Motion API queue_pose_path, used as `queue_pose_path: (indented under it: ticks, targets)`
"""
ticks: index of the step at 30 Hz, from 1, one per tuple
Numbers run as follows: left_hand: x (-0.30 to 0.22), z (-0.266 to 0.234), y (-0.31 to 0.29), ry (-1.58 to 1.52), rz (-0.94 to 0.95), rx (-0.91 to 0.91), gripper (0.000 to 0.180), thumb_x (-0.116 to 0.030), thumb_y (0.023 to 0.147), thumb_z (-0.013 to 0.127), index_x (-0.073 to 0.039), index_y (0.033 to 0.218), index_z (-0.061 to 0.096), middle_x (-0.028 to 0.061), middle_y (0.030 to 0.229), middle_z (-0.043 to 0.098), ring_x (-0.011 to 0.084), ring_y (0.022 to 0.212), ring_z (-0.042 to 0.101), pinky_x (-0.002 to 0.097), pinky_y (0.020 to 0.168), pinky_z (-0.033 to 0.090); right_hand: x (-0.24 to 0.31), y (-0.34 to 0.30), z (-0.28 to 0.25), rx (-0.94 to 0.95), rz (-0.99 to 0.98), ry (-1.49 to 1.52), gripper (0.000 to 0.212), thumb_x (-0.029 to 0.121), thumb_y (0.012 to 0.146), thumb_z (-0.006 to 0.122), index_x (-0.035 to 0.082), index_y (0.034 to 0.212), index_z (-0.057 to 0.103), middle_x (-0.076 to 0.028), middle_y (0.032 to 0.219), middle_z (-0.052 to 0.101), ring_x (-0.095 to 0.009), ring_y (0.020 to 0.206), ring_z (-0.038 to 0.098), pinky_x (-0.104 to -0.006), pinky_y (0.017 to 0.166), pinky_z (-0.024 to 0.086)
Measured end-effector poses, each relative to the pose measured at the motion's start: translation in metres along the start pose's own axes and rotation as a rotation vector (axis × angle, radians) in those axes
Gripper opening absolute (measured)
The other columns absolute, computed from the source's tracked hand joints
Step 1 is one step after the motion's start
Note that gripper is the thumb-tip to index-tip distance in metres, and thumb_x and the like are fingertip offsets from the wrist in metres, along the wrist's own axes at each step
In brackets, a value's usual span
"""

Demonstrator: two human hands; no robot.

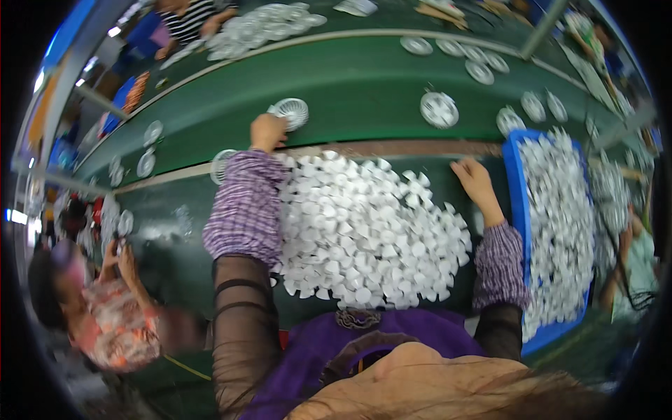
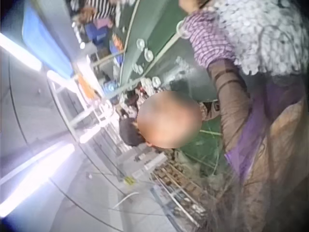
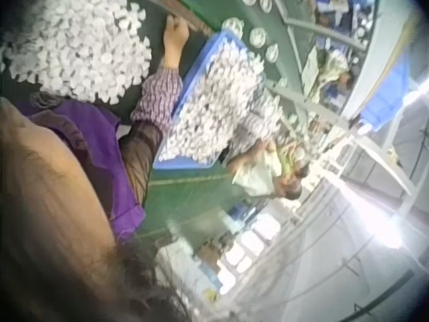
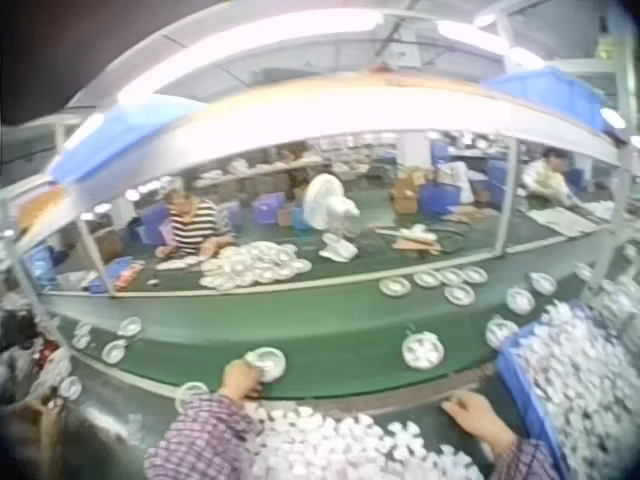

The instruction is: Assembling white plastic fan blades into their circular housings on an electronics assembly line.

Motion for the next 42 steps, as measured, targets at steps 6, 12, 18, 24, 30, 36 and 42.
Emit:
queue_pose_path:
  ticks: [6,12,18,24,30,36,42]
  targets:
    - [0.005,-0.021,-0.03,-0.318,-0.059,0.176,0.026,-0.006,0.08,0.06,0.005,0.103,0.054,0.0118,0.09,0.064,0.0194,0.071,0.065,0.031,0.053,0.058,0.004,0.002,0.001,0.027,-0.006,0.081,0.029,0.03,0.082,0.067,0.003,0.077,0.055,-0.011,0.068,0.057,-0.022,0.062,0.055,-0.0355,0.058,0.043]
    - [0.027,-0.038,-0.083,-0.804,-0.067,0.385,0.029,-0.008,0.083,0.058,0.002,0.11,0.055,0.008,0.095,0.062,0.0155,0.077,0.063,0.0272,0.057,0.059,0.006,-0.004,0.001,0.1,0.038,0.116,0.03,0.029,0.081,0.068,0.001,0.09,0.063,-0.013,0.079,0.062,-0.025,0.073,0.06,-0.0339,0.069,0.048]
    - [0.008,-0.023,-0.181,-1.042,-0.041,0.444,0.036,0.001,0.08,0.048,0.005,0.115,0.051,0.0132,0.101,0.063,0.0218,0.079,0.068,0.0342,0.059,0.062,0.036,-0.055,-0.021,0.197,-0.127,0.195,0.025,0.013,0.078,0.068,0.002,0.101,0.063,-0.008,0.091,0.058,-0.015,0.082,0.056,-0.0276,0.074,0.046]
    - [-0.021,0.002,-0.243,-1.119,0.011,0.634,0.039,-0.004,0.082,0.052,0.004,0.12,0.05,0.0127,0.105,0.063,0.0247,0.089,0.066,0.0337,0.071,0.058,0.078,-0.113,-0.023,0.317,-0.339,-0.108,0.03,0.008,0.071,0.069,0.003,0.1,0.062,-0.009,0.094,0.056,-0.027,0.09,0.053,-0.0353,0.078,0.046]
    - [-0.03,0.024,-0.249,-1.136,-0.04,0.548,0.029,-0.011,0.087,0.058,0.003,0.112,0.053,0.014,0.094,0.065,0.0236,0.072,0.068,0.0361,0.051,0.06,0.079,-0.107,-0.024,0.464,-0.183,0.21,0.013,0.007,0.075,0.069,0.003,0.082,0.058,-0.004,0.085,0.053,-0.016,0.078,0.052,-0.0276,0.067,0.043]
    - [-0.045,0.034,-0.261,-1.068,-0.023,0.557,0.029,-0.014,0.087,0.062,0.004,0.109,0.056,0.0124,0.09,0.066,0.0201,0.069,0.068,0.0322,0.05,0.057,0.103,-0.086,-0.07,0.022,-0.28,0.246,0.01,0.003,0.074,0.065,0.003,0.08,0.057,-0.006,0.082,0.054,-0.018,0.071,0.054,-0.0288,0.063,0.044]
    - [-0.042,0.044,-0.256,-1.082,-0.037,0.559,0.024,-0.009,0.086,0.063,0.003,0.106,0.06,0.0095,0.095,0.066,0.0161,0.084,0.065,0.03,0.077,0.054,0.083,-0.08,-0.02,-0.109,-0.54,-0.348,0.018,0.004,0.069,0.066,0.002,0.086,0.059,-0.013,0.09,0.058,-0.032,0.085,0.056,-0.0411,0.074,0.045]
Point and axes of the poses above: each hand's wrist, its own y-axis towards the middle knuckle, its own z-axis out of the palm, x = y × z, the point moved 9 cm from there along y, towards the middle knuckle
